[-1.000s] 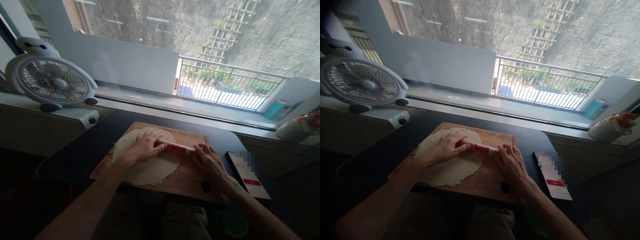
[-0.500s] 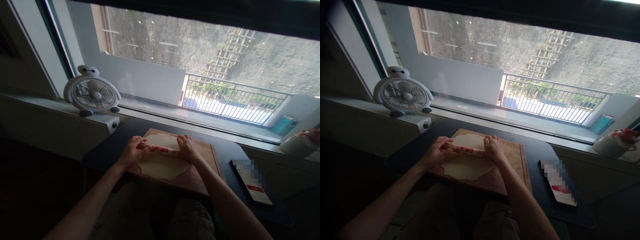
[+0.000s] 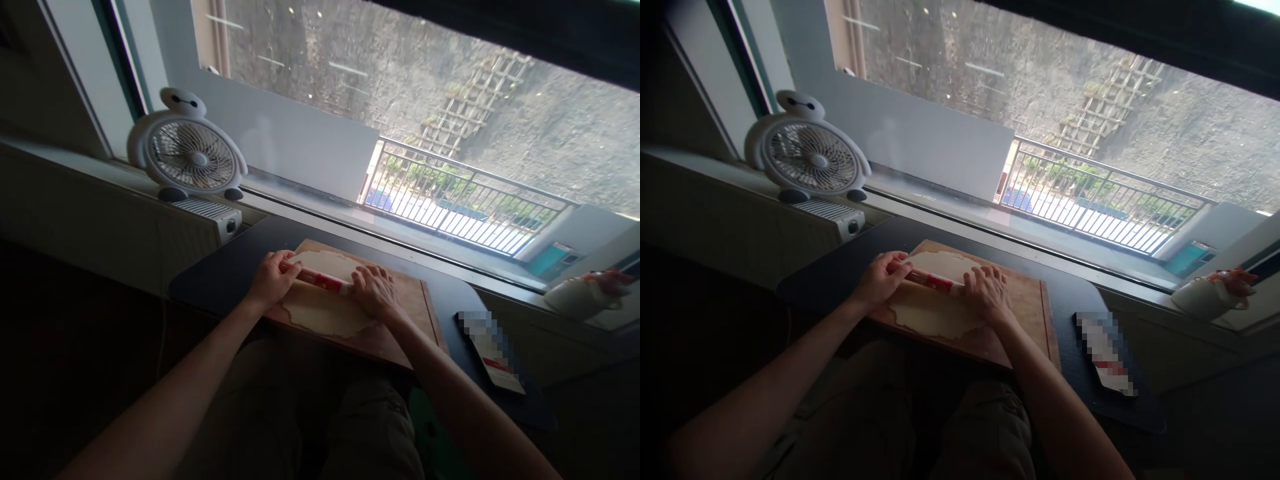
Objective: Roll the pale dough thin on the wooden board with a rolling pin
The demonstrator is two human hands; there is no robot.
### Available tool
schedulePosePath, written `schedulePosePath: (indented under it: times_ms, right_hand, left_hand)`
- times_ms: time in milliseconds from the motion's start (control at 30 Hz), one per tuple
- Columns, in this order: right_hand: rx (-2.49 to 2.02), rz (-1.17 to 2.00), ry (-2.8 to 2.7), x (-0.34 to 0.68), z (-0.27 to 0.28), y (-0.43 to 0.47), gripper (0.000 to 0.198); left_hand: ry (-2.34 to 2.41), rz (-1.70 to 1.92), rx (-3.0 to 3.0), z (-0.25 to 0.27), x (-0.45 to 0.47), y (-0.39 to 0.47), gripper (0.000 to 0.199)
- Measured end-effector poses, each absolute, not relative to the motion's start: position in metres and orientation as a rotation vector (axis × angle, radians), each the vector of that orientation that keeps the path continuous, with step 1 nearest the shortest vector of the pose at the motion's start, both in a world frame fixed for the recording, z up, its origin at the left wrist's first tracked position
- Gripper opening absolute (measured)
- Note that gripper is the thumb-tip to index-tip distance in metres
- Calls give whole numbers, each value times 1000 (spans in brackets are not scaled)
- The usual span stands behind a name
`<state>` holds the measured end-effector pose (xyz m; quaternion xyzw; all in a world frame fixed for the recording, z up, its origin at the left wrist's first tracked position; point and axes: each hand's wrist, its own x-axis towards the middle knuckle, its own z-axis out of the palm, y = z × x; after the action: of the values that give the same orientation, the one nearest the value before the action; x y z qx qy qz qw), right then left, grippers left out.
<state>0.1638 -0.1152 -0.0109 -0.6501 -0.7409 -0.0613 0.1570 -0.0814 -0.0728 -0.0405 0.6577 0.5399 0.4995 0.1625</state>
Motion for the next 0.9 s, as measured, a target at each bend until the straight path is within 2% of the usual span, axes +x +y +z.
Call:
schedulePosePath:
  times_ms: [200,333,500,767,900]
  right_hand:
    - [-1931,-133,-2101,174,14,-55,42]
    - [-1839,-132,-2201,167,0,-98,39]
    - [-1741,-233,-2147,158,-21,-151,44]
    - [-1915,-78,-2108,172,6,-67,42]
    - [-1865,-101,-2148,166,-6,-95,43]
  left_hand:
    - [1574,1411,1921,-45,-82,-69,44]
    - [1565,1410,1881,-44,-83,-71,44]
    - [1575,1392,1880,-42,-81,-73,42]
    - [1576,1372,1944,-41,-80,-71,42]
    - [1579,1369,1926,-43,-81,-72,41]
